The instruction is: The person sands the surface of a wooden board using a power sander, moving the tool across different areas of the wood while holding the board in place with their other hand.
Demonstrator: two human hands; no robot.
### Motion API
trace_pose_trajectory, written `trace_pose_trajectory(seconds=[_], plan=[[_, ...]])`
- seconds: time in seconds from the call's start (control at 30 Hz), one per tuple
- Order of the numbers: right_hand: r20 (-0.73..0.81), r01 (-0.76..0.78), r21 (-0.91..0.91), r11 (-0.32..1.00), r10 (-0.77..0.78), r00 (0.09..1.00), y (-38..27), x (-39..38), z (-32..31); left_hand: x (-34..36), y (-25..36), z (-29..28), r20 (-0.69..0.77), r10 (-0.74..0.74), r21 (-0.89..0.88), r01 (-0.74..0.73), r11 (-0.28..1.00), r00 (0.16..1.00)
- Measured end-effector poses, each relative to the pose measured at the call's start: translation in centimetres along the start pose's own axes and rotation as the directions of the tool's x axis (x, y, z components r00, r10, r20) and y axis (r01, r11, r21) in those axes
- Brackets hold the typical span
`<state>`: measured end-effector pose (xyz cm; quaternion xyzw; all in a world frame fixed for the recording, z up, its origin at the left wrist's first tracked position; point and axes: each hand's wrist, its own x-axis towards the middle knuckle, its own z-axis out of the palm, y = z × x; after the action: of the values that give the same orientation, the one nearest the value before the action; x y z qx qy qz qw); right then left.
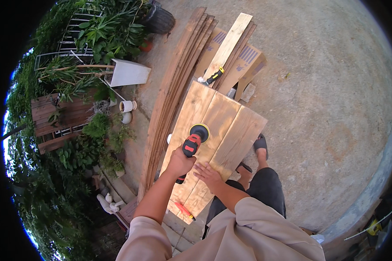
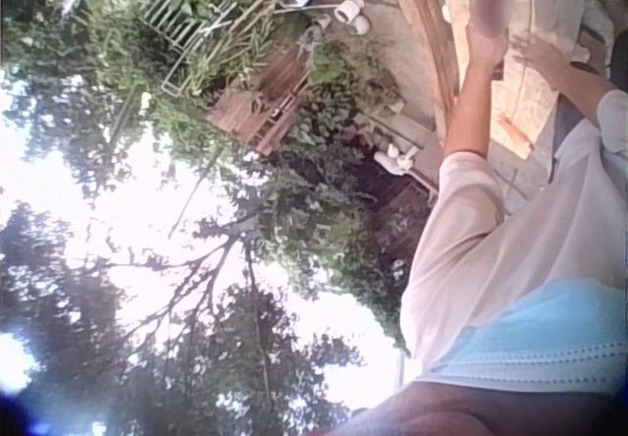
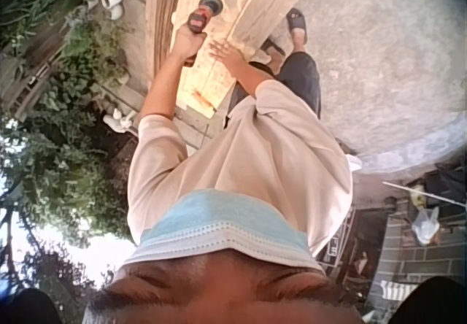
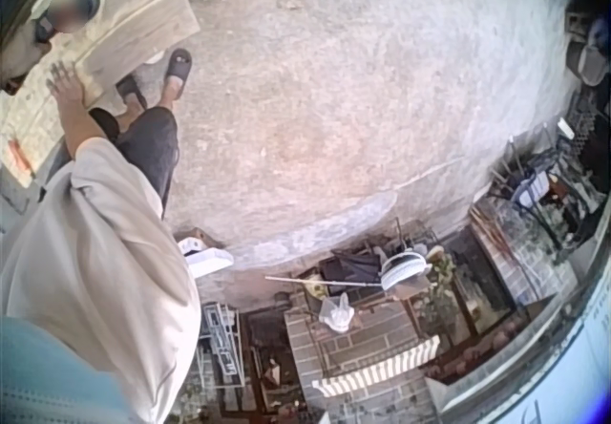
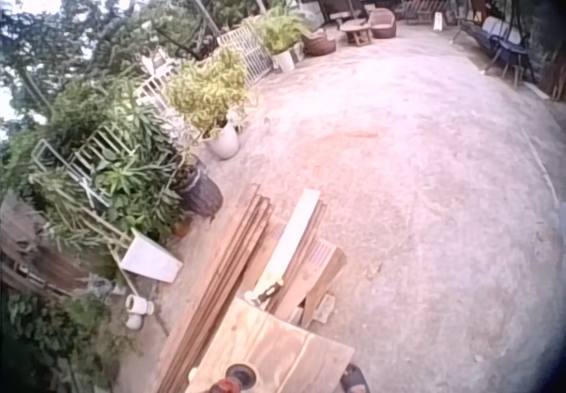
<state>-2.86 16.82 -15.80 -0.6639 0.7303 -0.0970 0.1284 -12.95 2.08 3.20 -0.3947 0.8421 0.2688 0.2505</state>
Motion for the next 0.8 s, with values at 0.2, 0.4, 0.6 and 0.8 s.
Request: trace_pose_trajectory(seconds=[0.2, 0.4, 0.6, 0.8], plan=[[0.016, -0.002, 0.015, 1.000, 0.002, 1.000, 0.0, 0.1, -0.3, 0.1, 0.8, 0.0, 0.008, 0.013, -0.003, -0.013, 1.000, 1.000], [0.036, -0.001, -0.004, 1.000, 0.002, 0.999, -0.3, 0.3, 0.3, 0.4, 1.2, 0.5, 0.051, -0.008, -0.081, 0.012, 0.997, 0.999], [0.055, 0.018, 0.026, 0.999, -0.019, 0.998, 0.1, 0.1, -0.4, 1.7, -0.2, -0.1, -0.024, -0.017, -0.030, 0.016, 0.999, 1.000], [0.133, 0.035, 0.041, 0.999, -0.040, 0.990, 0.5, 0.3, -1.2, 0.8, 1.8, 0.5, 0.075, 0.055, -0.070, -0.049, 0.996, 0.996]])
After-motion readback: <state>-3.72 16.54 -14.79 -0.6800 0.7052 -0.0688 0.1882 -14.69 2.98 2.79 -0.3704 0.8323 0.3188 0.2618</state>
